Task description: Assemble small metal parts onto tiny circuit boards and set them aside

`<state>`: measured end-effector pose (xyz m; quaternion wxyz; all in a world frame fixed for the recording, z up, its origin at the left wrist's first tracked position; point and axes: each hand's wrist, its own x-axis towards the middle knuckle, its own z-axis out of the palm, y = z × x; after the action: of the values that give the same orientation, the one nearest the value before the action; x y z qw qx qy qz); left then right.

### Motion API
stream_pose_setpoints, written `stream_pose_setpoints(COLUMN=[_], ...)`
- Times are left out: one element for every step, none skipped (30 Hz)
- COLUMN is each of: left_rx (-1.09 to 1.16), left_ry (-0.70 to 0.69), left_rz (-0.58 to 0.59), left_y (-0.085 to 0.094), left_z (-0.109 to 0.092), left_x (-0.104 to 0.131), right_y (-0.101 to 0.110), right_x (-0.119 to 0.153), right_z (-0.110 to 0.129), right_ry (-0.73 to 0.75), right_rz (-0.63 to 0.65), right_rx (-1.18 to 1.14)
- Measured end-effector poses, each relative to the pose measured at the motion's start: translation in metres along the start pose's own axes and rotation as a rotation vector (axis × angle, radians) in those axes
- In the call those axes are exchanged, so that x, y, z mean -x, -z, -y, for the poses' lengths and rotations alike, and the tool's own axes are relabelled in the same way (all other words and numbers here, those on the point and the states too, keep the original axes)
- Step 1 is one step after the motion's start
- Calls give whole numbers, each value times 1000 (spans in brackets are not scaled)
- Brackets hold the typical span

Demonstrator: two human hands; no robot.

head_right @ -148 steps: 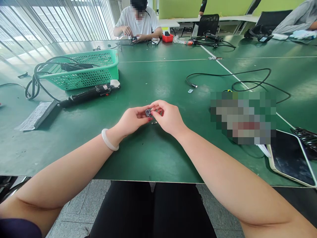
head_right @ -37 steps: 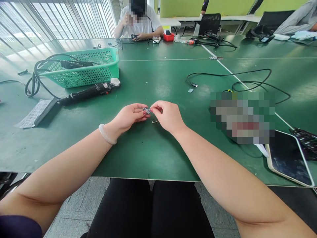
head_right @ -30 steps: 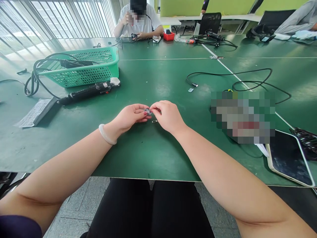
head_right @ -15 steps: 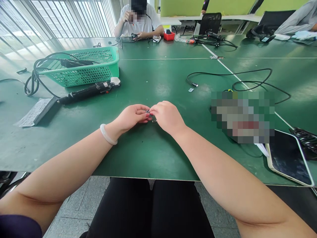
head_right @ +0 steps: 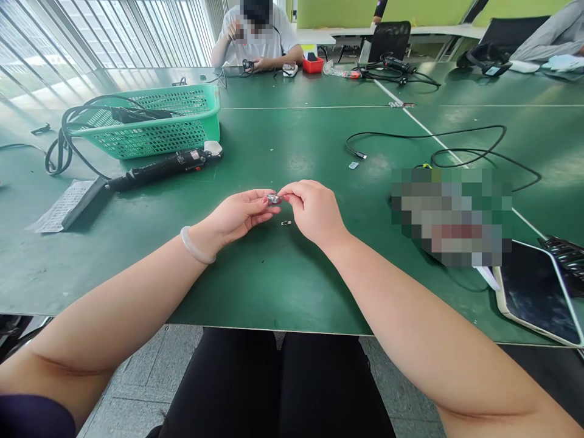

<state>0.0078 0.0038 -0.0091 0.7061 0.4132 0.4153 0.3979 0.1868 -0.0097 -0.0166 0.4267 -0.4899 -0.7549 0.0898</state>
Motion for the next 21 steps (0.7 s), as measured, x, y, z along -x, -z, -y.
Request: stream_pose_setpoints(left_rx=[1, 0, -4, -10, -16, -24, -34, -44, -55, -65, -75, -83, -88, -90, -91, -92, -94, -99, -106, -113, -120], left_ry=[0, 0, -1, 0, -1, -1, -1, -1, -3, -4, -6, -8, -11, -14, -16, -17, -19, -20, -23, -27, -34], left_rz=[1, 1, 1, 0, -2, -4, -6, -7, -7, -5, -4, -4, -6, -9, -13, -17, -21, -24, -27, -31, -35], left_y=[0, 0, -1, -1, -2, -2, -3, -3, -3, -3, -3, -2, -2, -2, -2, -1, -1, -1, -1, -1, -1], left_z=[0, 0, 0, 0, 0, 0, -1, -1, -1, -1, -1, 0, 0, 0, 1, 1, 1, 1, 2, 2, 2], left_x=[0, 0, 0, 0, 1, 1, 1, 1, 1, 1, 1, 1, 1, 1, 0, 0, 0, 0, 0, 0, 0], right_y=[0, -1, -1, -1, -1, -1, -1, -1, -1, -1, -1, -1, -1, -1, -1, -1, -1, -1, -1, -1, 0], right_x=[0, 0, 0, 0, 0, 1, 1, 1, 1, 1, 1, 1, 1, 1, 2, 2, 2, 2, 2, 2, 2], right_z=[0, 0, 0, 0, 0, -1, -1, -1, -1, -1, -1, 0, 0, 0, 1, 1, 2, 2, 3, 4, 5], right_ry=[25, 47, 64, 77, 86, 94, 102, 113, 125, 139, 150, 157, 155, 142, 119, 88, 51, 12, -26, -59, -82], right_rz=[8, 16, 22, 26, 29, 30, 32, 37, 42, 52, 59, 66, 68, 62, 47, 25, -2, -28, -52, -66, -71], right_rx=[23, 45, 65, 83, 100, 114, 125, 133, 137, 138, 137, 133, 125, 112, 91, 65, 36, 4, -28, -56, -77])
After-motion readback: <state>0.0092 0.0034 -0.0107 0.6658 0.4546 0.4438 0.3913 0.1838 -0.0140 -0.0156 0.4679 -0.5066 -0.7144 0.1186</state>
